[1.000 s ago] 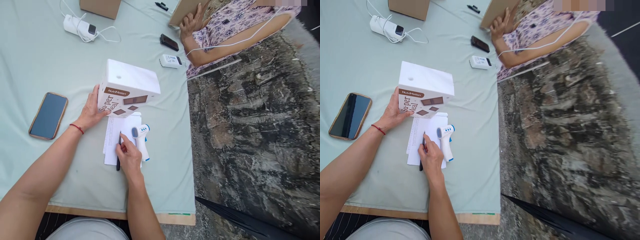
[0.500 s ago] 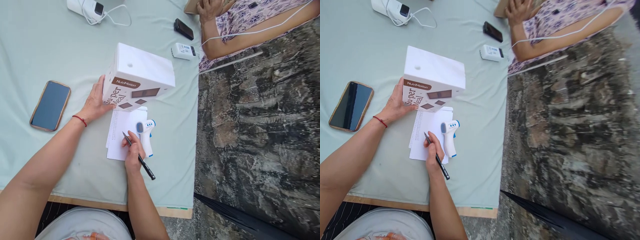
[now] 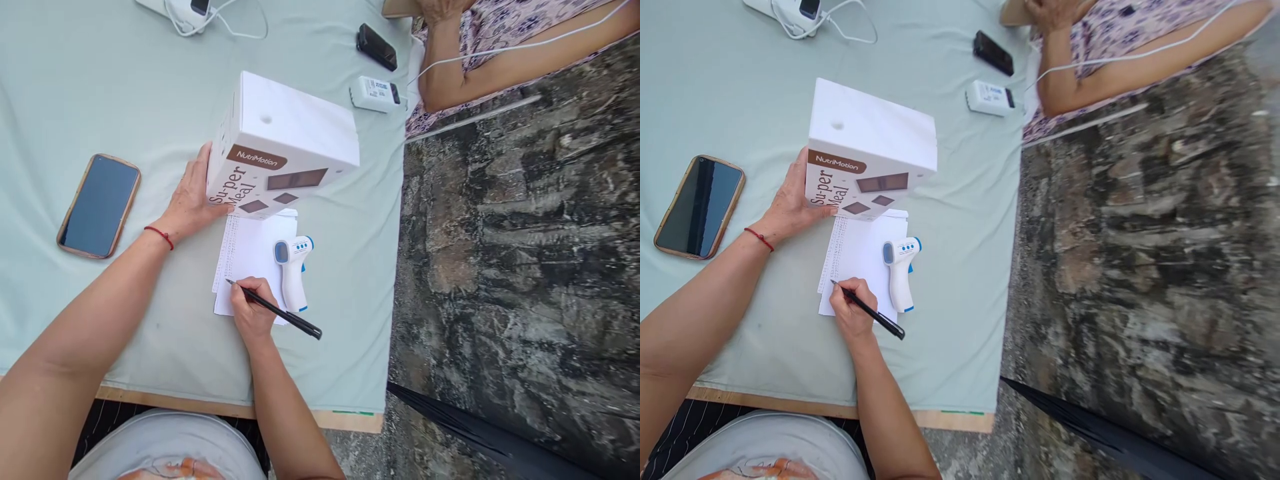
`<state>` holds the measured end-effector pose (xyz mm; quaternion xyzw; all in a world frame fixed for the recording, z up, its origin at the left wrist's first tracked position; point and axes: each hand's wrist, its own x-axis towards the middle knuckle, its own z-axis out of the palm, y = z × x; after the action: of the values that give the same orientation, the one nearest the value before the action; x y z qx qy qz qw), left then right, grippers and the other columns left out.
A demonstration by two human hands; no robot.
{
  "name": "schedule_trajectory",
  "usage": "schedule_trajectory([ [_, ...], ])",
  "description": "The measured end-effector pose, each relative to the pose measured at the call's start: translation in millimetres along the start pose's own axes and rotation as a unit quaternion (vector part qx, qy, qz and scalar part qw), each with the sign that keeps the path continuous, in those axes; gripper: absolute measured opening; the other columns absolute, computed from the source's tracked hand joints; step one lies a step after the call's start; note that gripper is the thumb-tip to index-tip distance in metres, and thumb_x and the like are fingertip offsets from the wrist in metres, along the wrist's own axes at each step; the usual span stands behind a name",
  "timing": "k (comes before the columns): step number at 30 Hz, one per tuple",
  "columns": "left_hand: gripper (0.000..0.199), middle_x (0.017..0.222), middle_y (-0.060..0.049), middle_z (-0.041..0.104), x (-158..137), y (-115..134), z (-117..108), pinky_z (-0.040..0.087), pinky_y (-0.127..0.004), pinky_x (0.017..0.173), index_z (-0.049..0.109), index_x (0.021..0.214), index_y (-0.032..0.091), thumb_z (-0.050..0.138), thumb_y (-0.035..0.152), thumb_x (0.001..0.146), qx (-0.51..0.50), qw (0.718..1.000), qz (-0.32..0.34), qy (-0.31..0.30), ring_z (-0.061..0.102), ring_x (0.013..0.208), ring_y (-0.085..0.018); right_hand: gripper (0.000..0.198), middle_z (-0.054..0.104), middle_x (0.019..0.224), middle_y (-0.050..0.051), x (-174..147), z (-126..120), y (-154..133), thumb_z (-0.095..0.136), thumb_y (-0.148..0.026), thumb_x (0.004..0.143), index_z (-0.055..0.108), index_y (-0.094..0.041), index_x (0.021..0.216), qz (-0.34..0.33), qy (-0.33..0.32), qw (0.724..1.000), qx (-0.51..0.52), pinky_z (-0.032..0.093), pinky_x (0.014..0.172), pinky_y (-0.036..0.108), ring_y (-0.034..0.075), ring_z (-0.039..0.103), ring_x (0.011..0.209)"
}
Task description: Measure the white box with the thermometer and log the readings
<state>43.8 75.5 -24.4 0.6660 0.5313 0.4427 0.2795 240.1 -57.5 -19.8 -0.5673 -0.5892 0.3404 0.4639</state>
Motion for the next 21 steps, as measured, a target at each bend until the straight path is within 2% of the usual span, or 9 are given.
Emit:
schedule_trajectory([
  [5,0.100,0.150,-0.007,0.038,0.4,-2.2,2.2,0.031,-0.064,0.116,0.018,0.151,0.038,0.074,0.063,0.072,0.000,1.000,0.002,0.001,0.028,0.143,-0.040,0.008,0.053,0.056,-0.006,0.4,0.5,1.8,0.059,-0.023,0.077,0.057,-0.022,0.069,-0.018,-0.012,1.000,-0.010,0.040,0.051,0.025,0.010,0.047,0.051],
  [12,0.096,0.149,-0.008,0.039,1.1,-1.0,4.6,0.030,-0.064,0.115,0.020,0.150,0.037,0.075,0.055,0.074,-0.008,1.000,-0.008,0.009,0.028,0.143,-0.040,0.010,0.051,0.055,-0.006,1.6,0.3,-2.0,0.056,-0.024,0.076,0.054,-0.022,0.067,-0.011,-0.029,0.999,-0.044,0.039,0.050,0.025,0.010,0.046,0.050],
  [17,0.099,0.148,-0.008,0.038,0.5,0.0,3.6,0.030,-0.065,0.116,0.017,0.151,0.038,0.074,0.061,0.073,-0.002,1.000,-0.014,0.004,0.028,0.143,-0.040,0.010,0.048,0.054,-0.006,2.0,0.7,-4.3,0.054,-0.024,0.075,0.051,-0.023,0.065,0.001,-0.033,0.998,-0.056,0.038,0.050,0.025,0.010,0.044,0.050],
  [21,0.100,0.147,-0.008,0.039,0.4,1.5,3.0,0.030,-0.065,0.115,0.019,0.150,0.038,0.076,0.059,0.071,-0.005,1.000,-0.020,0.002,0.028,0.142,-0.040,0.010,0.049,0.055,-0.006,1.4,0.3,-3.0,0.054,-0.022,0.075,0.051,-0.023,0.066,0.005,-0.036,0.998,-0.049,0.038,0.050,0.025,0.010,0.044,0.050],
])
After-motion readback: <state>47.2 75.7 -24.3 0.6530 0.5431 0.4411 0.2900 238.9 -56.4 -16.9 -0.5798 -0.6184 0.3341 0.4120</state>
